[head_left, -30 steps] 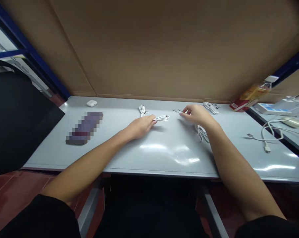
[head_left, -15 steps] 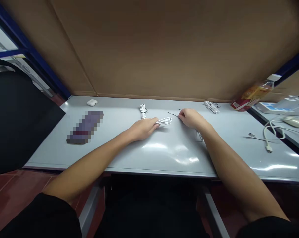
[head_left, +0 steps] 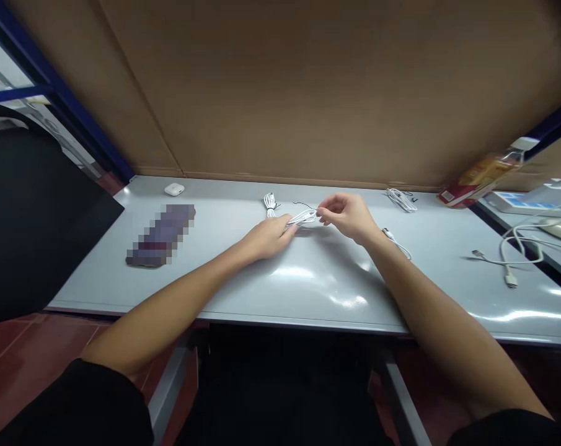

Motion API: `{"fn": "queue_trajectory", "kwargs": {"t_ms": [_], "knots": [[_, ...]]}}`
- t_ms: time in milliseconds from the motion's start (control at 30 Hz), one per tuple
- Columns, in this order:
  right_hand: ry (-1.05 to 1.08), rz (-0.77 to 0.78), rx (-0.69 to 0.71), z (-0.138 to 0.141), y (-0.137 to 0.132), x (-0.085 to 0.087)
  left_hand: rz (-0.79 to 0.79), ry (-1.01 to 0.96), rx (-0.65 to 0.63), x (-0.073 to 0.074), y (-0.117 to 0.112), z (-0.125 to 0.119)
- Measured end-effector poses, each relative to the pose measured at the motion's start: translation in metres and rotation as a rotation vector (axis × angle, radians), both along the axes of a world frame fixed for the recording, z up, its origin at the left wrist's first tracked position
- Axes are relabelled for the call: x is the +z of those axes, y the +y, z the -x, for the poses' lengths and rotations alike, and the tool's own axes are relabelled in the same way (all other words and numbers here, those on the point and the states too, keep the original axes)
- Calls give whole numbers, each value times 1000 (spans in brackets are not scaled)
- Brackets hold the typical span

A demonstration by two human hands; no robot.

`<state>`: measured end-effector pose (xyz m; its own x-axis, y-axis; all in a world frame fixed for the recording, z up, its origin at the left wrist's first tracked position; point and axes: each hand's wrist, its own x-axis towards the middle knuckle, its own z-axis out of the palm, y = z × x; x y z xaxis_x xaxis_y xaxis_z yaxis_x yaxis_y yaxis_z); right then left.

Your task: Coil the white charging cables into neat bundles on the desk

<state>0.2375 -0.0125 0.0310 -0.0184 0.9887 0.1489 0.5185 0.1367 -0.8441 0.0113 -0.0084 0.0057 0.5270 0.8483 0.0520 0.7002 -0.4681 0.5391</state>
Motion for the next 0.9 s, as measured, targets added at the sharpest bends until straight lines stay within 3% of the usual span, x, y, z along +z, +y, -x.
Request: {"fn": "queue_trajectory", "kwargs": {"t_ms": [133, 267, 467, 700, 800, 900], "knots": [[-101, -182, -45, 1, -4, 1, 8, -27, 47, -2, 2, 2], [-230, -315, 40, 16, -12, -3, 73, -118, 96, -5, 7, 3], [-224, -281, 182, 38, -19, -21, 173, -344, 177, -5, 12, 1], [-63, -178, 239, 41, -23, -22, 117, -417, 97, -6, 10, -2], [-185, -198, 201, 41, -24, -21, 132, -422, 93, -4, 10, -2], [-411, -297, 63, 42, -26, -23, 154, -434, 60, 0, 10, 1]]}}
